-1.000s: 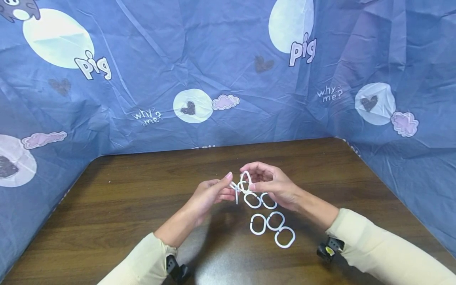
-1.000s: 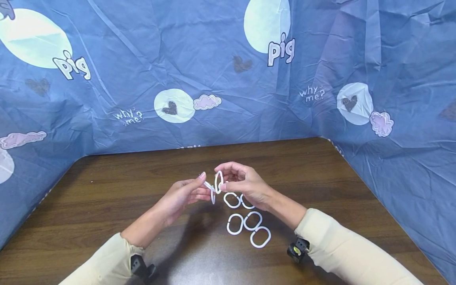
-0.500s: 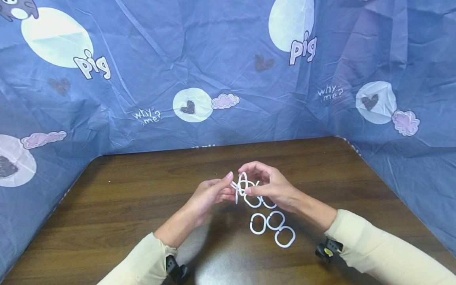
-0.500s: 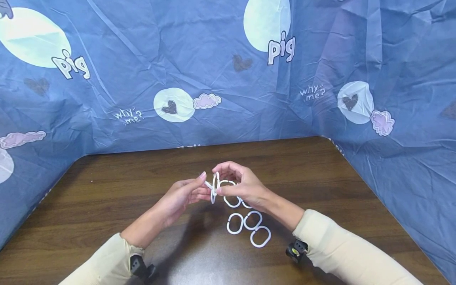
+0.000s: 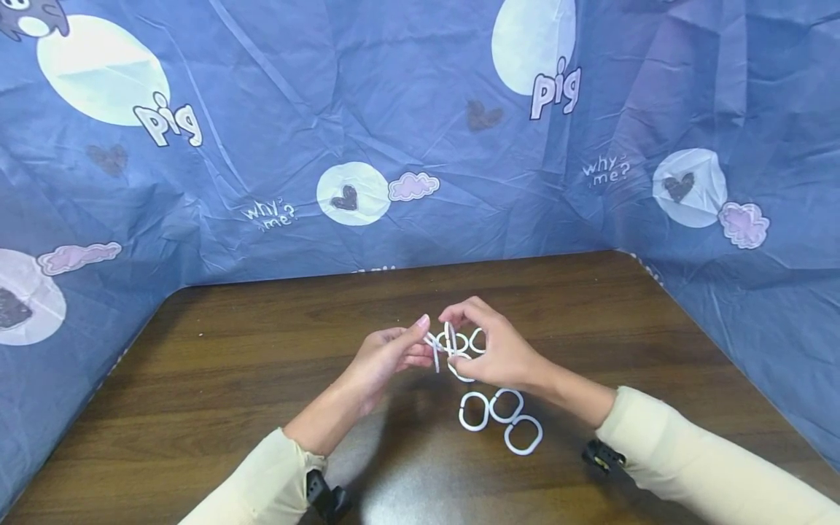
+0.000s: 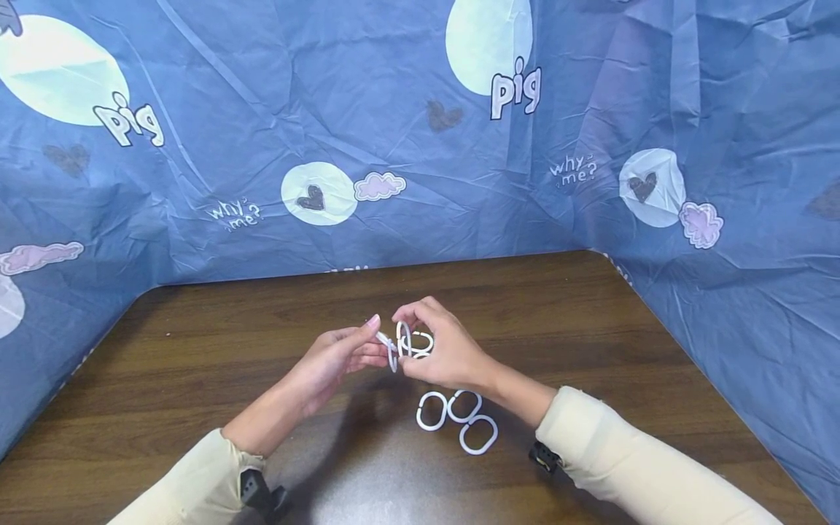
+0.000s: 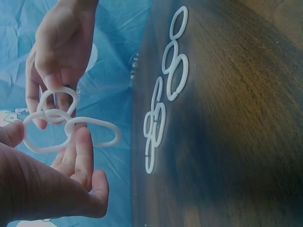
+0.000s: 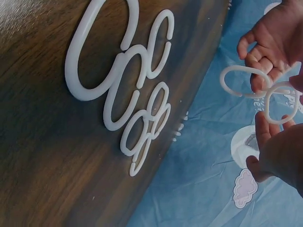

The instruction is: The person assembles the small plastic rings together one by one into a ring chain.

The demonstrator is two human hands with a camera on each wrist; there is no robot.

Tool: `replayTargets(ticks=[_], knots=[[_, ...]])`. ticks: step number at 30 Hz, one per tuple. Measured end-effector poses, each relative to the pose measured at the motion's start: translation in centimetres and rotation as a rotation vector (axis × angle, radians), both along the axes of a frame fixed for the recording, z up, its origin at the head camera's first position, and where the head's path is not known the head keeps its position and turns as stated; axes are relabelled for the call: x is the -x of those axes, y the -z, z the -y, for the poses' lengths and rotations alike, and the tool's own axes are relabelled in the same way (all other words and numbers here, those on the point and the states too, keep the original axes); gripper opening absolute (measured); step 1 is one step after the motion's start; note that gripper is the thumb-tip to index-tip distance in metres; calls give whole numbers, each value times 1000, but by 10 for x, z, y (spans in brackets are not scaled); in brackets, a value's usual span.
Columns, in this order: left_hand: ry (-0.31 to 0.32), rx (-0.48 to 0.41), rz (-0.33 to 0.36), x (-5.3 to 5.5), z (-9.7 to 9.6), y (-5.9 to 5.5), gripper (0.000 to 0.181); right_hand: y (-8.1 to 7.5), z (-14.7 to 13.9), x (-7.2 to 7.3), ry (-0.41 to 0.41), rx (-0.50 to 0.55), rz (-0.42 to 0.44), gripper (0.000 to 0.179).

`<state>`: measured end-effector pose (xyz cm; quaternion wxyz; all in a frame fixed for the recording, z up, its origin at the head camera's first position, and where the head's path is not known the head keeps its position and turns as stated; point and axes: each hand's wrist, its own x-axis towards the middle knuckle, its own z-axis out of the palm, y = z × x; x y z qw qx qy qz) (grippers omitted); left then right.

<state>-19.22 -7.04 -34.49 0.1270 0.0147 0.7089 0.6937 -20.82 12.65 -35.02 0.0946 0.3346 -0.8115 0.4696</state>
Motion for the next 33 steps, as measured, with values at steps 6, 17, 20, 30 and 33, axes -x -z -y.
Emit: replayTargets(ticks=[6,17,20,30,33], knots=[[-14,1,1,-2,-1,-1,52,3,0,2,19,-47,-35,50],[-64,22,0,-1,0,1,53,5,4,1,63,-85,-133,52],[-80,17,1,-1,-1,1,50,5,5,1,97,-141,-190,54],[-112,47,19,0,0,2,56,7,7,-4,121,-226,-248,54],[-110,42,19,0,0,2,54,7,8,-5,129,-241,-279,53]])
